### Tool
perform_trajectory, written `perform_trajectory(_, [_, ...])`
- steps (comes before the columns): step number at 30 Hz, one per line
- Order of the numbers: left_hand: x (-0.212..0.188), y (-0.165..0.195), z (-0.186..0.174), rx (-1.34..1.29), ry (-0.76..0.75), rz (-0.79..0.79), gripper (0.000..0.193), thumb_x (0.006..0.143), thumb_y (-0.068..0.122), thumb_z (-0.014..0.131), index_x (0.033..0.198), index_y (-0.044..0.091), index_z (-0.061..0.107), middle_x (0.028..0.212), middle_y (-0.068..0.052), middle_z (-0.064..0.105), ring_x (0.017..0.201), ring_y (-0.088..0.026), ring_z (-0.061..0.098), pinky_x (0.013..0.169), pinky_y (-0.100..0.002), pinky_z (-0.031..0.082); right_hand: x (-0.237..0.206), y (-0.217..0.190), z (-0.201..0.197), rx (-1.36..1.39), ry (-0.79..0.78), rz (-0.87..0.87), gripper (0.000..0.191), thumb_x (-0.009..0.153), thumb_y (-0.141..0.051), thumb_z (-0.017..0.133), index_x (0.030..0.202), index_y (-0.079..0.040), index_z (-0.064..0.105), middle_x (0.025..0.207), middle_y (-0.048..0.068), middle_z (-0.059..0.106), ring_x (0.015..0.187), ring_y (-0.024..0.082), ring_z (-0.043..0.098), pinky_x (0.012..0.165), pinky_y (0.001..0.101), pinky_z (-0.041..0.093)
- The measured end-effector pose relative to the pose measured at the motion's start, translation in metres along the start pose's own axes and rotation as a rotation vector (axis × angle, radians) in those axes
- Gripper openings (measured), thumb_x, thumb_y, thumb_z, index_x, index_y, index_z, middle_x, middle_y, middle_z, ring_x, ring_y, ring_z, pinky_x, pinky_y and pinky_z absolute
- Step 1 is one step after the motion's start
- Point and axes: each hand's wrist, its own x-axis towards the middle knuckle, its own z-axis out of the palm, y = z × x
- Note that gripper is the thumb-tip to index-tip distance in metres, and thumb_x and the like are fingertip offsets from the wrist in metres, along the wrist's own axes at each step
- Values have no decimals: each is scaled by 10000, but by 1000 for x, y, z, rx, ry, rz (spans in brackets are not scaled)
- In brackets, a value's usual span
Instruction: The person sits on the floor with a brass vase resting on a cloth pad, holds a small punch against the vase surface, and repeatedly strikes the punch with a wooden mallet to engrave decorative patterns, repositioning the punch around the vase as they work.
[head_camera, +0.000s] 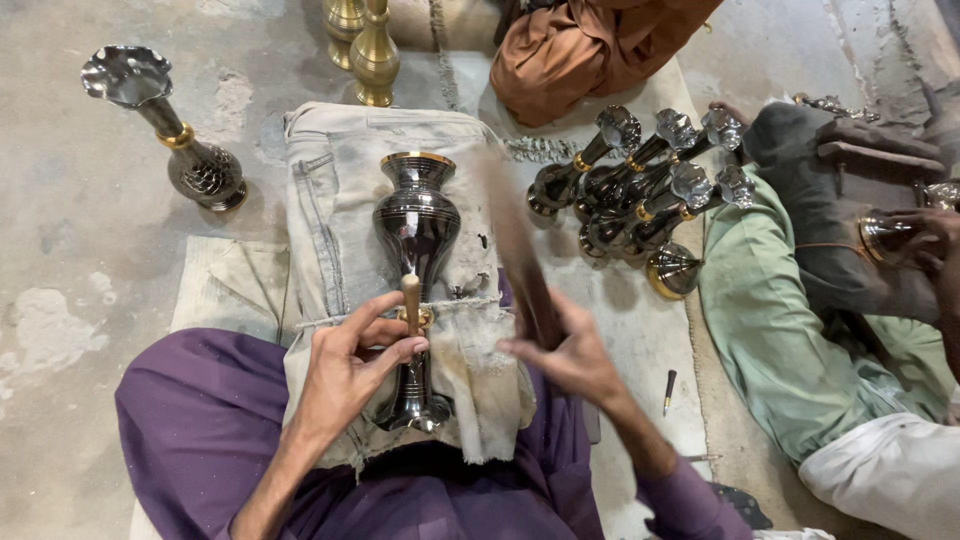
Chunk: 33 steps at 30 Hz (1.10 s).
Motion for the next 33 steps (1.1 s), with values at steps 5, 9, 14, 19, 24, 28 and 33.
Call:
perform_trajectory(5, [-2,3,1,42,-17,38,527,840,139,794,1338,89,628,916,-104,830,831,-150,815,712,-298,633,20,-39,-35,-358,139,-164,667,864,-300,820,1435,-70,564,1092,62,738,857,138,758,744,323,654])
perform_trajectory(9, [-3,2,3,27,-7,18,516,851,127,788,1338,94,621,910,-101,827,836,-149,816,709,-295,635,24,-69,-49,-738,117,-206,653,852,-257,819,1457,-203,579,970,66,706,751,187,701,691,360,604])
perform_trajectory(14, [-3,2,3,39,0,50,523,838,123,804,1327,95,619,916,-93,827,838,-149,810,695,-294,628,29,-85,-55,-970,26,-151,731,773,-193,794,1464,-289,574,865,53,638,715,242,664,639,404,562])
perform_trajectory(19, [-1,2,1,51,-25,19,518,837,127,801,1324,100,627,907,-81,827,839,-149,811,689,-291,631,33,-91,-60,-1093,-79,-189,761,735,-183,793,1454,-293,569,906,59,630,770,242,671,644,401,553])
perform_trajectory(24, [0,1,2,7,-19,24,517,840,133,793,1327,84,628,896,-86,827,830,-144,813,710,-291,636,34,-104,-60,-855,27,-93,798,734,-116,761,1480,-295,542,1008,51,655,768,223,681,677,372,576])
perform_trajectory(28, [-1,0,4,57,-1,-9,523,822,136,813,1311,82,635,892,-99,830,828,-146,813,697,-306,618,36,-116,-63,-677,10,-168,847,709,-58,725,1509,-239,514,1074,79,671,862,271,687,754,405,577])
perform_trajectory(33, [-2,-3,4,22,-1,0,524,830,133,803,1322,86,630,908,-103,830,828,-146,815,720,-302,630,40,-124,-61,-829,-49,-142,837,700,-97,760,1481,-282,522,1081,68,686,801,267,700,710,408,591])
